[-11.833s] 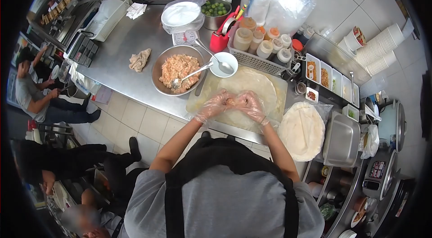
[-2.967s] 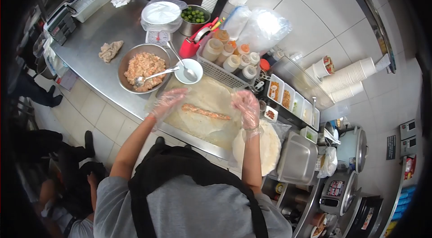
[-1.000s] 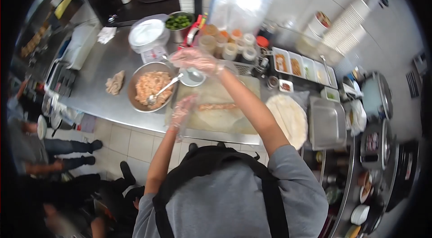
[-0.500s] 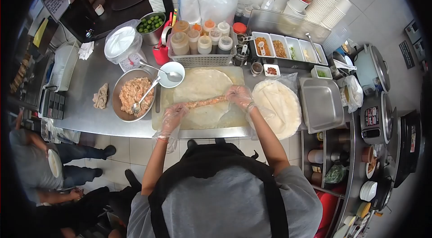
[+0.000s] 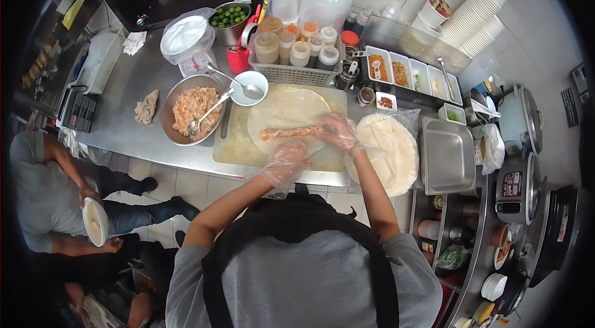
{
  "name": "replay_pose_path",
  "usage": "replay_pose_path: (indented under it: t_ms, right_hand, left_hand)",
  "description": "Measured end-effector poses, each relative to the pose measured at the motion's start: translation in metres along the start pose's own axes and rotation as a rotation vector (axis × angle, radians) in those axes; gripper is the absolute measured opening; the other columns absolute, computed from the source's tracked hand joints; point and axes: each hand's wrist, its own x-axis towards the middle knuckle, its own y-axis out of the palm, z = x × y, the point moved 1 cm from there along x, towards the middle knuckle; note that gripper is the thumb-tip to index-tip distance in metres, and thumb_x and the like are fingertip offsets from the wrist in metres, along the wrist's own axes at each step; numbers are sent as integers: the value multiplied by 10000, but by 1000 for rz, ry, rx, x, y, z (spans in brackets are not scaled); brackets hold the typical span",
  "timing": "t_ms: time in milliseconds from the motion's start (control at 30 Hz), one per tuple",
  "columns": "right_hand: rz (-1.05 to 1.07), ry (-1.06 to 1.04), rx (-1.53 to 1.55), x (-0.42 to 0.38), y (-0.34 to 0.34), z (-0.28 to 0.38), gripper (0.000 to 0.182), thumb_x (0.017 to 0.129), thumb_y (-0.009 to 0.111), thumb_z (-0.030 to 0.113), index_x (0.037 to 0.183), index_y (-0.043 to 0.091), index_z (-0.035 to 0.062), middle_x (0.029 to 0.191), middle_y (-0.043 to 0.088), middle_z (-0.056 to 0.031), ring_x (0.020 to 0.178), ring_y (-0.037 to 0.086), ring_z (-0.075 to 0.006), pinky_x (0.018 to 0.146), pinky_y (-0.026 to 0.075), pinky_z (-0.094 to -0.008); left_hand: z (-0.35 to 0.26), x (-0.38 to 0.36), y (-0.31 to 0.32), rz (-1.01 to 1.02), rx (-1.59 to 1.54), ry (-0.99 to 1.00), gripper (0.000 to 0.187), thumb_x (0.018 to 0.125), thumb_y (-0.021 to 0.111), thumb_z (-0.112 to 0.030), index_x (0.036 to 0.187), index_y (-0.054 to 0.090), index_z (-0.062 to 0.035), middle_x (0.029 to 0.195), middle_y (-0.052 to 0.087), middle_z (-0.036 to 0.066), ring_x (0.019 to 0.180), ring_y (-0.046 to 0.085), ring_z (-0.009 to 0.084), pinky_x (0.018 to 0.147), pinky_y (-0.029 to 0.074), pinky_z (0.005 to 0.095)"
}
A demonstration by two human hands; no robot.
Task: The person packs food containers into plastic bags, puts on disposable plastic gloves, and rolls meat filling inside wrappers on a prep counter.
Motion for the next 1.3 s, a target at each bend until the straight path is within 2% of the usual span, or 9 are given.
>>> replay_pose_path:
  t_ms: [167,267,467,667,867,1067,1167,1267,1300]
  right_hand:
    - [-135,-237,-32,-33,-16,19,690,597,784,381,1205,519,191,1264,411,-129,1178,371,-323,978,289,-443]
    - [-122,-281,-232,-40,-3,45,610,594,765,260,1158,534,229,1301,376,-117,1227,331,-320,1017,228,-537]
    - [-382,-288,-166,-18,27,39,425,584,688,108,991,601,192,1215,474,-43,1190,391,-288,1018,209,-553]
    - [-403,-316,-383,-34,23,11,342,607,690,89,927,595,165,1149,522,-14,1152,436,-253,1014,224,-527]
    - [-407,-183,-17,-31,15,-6,180,722,669,122,885,603,160,966,607,10,1033,534,-183,1009,237,-490]
    - [-296,19,113,2,6,-15,127,759,626,100,881,609,132,958,633,-41,939,557,-241,885,392,-406]
    - [-365,238,373,22,12,-33,189,770,598,77,954,610,115,976,621,-96,949,548,-285,838,426,-392]
    - [-626,-9,-14,23,2,1,255,764,573,54,1013,605,98,995,608,-130,964,549,-292,866,417,-402]
    - [-515,-109,-64,21,7,11,315,757,570,49,1067,583,99,1059,584,-131,1016,529,-289,894,400,-408]
  left_hand:
    - [0,18,5,166,5,-141,338,753,582,-241,1017,566,-32,905,571,178,879,561,330,771,435,449]
    - [-8,9,-40,-117,-105,46,345,737,608,-247,1012,573,-42,873,557,163,827,551,317,747,432,444]
    - [-2,2,-30,-381,46,-33,385,654,647,-207,998,548,-62,967,514,121,916,504,299,785,417,434]
    - [55,-16,-11,-495,74,22,454,562,692,-102,1000,572,-94,1097,509,111,1007,478,322,822,401,449]
    - [79,-20,-11,-384,-437,-13,318,688,605,-5,997,589,-78,1002,576,124,961,542,309,854,420,398]
    - [76,6,-40,-339,-664,-344,195,815,557,-126,979,574,-22,872,594,166,831,585,314,754,448,397]
    - [93,28,-36,-287,-593,-452,231,833,535,-192,999,588,-41,946,612,182,904,574,365,796,442,428]
    - [104,38,-30,-301,-404,-332,239,830,545,-219,1008,598,-70,955,609,188,923,576,353,800,443,436]
    - [105,39,-28,-304,-360,-329,241,826,546,-223,1012,596,-77,951,612,184,917,580,349,791,447,440]
